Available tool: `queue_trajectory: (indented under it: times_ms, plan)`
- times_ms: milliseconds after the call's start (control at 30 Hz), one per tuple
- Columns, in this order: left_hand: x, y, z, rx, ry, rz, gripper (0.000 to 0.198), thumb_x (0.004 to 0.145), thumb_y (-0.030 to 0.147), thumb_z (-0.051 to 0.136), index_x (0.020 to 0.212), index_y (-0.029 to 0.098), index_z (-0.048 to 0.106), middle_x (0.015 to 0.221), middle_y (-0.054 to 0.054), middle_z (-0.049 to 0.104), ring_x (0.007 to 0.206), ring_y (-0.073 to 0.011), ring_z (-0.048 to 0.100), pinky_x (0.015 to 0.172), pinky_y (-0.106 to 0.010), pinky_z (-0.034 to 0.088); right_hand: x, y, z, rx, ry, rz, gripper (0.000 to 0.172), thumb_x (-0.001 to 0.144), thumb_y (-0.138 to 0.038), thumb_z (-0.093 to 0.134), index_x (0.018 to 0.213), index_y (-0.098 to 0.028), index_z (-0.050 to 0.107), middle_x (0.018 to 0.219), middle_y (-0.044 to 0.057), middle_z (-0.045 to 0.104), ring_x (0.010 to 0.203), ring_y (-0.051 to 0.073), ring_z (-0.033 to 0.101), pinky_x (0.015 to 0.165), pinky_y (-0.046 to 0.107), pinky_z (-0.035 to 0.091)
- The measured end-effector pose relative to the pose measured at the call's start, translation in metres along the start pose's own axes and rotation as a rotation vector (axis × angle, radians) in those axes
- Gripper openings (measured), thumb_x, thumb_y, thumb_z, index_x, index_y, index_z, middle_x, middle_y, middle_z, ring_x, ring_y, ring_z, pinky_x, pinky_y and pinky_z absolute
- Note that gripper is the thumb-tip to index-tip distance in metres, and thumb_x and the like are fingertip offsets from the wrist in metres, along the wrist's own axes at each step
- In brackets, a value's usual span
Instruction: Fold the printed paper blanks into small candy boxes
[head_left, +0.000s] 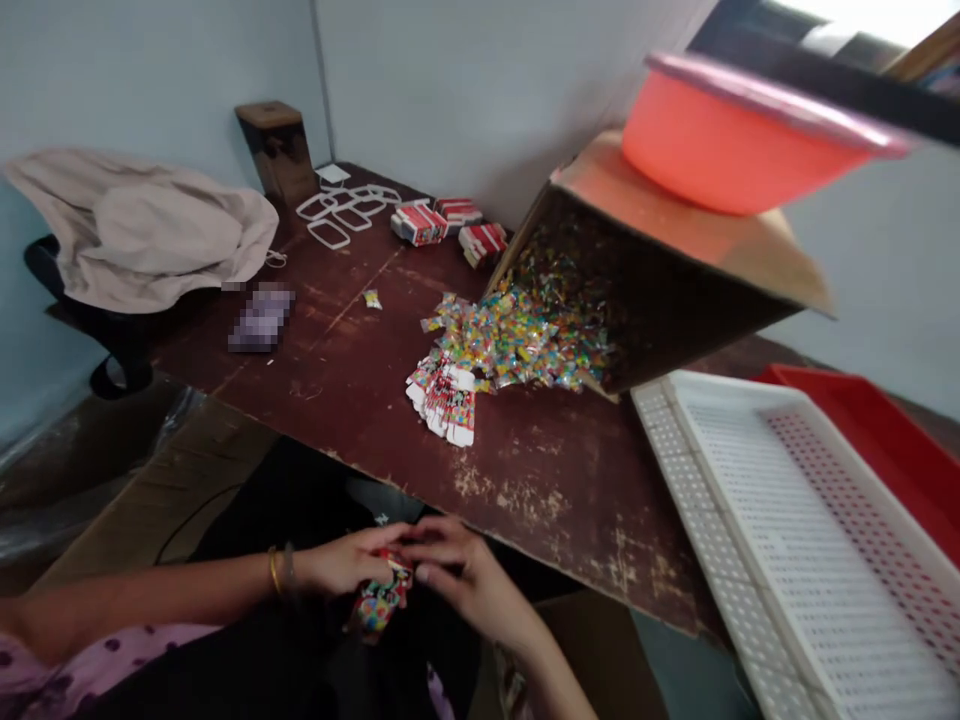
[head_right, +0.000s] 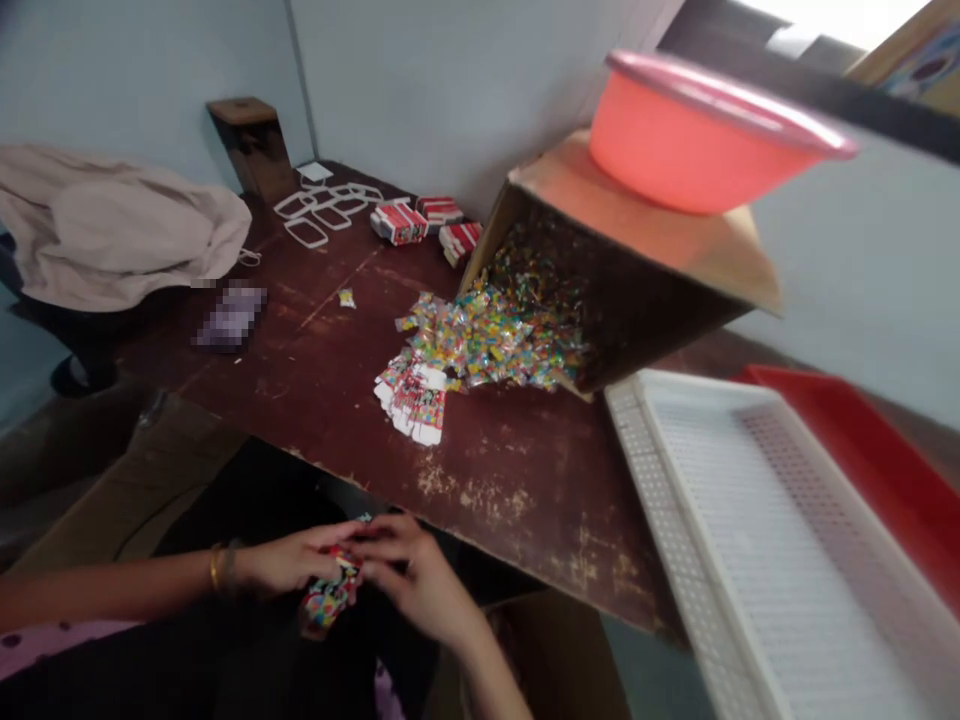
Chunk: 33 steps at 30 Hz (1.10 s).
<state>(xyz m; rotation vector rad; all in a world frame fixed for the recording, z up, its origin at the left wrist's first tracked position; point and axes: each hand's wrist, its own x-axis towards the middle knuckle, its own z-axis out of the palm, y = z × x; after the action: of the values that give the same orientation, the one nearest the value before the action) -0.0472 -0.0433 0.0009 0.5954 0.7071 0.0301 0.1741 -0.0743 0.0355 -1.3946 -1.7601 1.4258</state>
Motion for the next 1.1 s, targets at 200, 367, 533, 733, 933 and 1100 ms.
queue_trajectory:
  times_ms: [200,367,533,733,933,1100]
  plan:
    - [0.003,0.026,-0.043,0.529,-0.044,0.063,0.028,0.058,0.029,0.079,0.084,0.021,0.07,0.072,0.004,0.067,0.063,-0.013,0.057,0.061,-0.022,0.043,0.125,0.09,-0.124,-0.549,0.66,0.047,0.038,0.09,-0.024,0.046,0.123,-0.015,0.063,0.125,0.017,0.06,0.12,0.027,0.05,0.104,0.047,0.038]
    - [-0.01,0.041,-0.082,0.68,-0.307,-0.182,0.045,0.042,0.039,0.09,0.079,0.023,0.07,0.063,0.004,0.061,0.052,-0.013,0.051,0.051,-0.023,0.04,0.142,0.123,-0.123,-0.627,0.715,0.041,0.046,0.089,-0.024,0.045,0.131,-0.01,0.055,0.123,0.02,0.062,0.118,0.031,0.051,0.102,0.054,0.035]
    - [-0.007,0.045,-0.079,0.239,-0.12,0.026,0.046,0.065,0.045,0.082,0.098,0.023,0.059,0.092,0.001,0.066,0.062,-0.0105,0.059,0.055,-0.021,0.046,0.051,0.127,-0.05,-0.643,0.759,0.061,0.05,0.092,-0.044,0.047,0.13,-0.012,0.055,0.129,0.021,0.057,0.124,0.034,0.048,0.102,0.058,0.037]
    - [0.032,0.05,-0.042,0.11,-0.031,0.149,0.052,0.078,0.046,0.072,0.119,0.023,0.049,0.097,-0.003,0.062,0.066,-0.0113,0.063,0.051,-0.019,0.049,-0.035,0.078,0.039,-0.333,0.659,0.013,0.028,0.091,-0.034,0.056,0.117,-0.026,0.064,0.123,0.011,0.062,0.115,0.029,0.058,0.098,0.05,0.047]
    - [0.048,0.033,-0.003,0.313,0.019,0.171,0.044,0.076,0.032,0.071,0.114,0.019,0.053,0.084,0.001,0.056,0.066,-0.0115,0.058,0.048,-0.02,0.051,0.002,0.015,0.024,0.026,0.824,0.105,0.018,0.089,-0.036,0.059,0.095,-0.02,0.066,0.105,0.01,0.068,0.104,0.025,0.061,0.092,0.041,0.046]
    - [0.037,0.039,0.004,0.339,0.099,0.231,0.041,0.076,0.027,0.066,0.114,0.018,0.052,0.084,0.001,0.054,0.066,-0.0116,0.058,0.049,-0.023,0.053,0.026,0.012,0.013,-0.181,0.693,0.023,0.014,0.088,-0.034,0.061,0.086,-0.024,0.071,0.116,0.009,0.066,0.126,0.028,0.045,0.105,0.05,0.031]
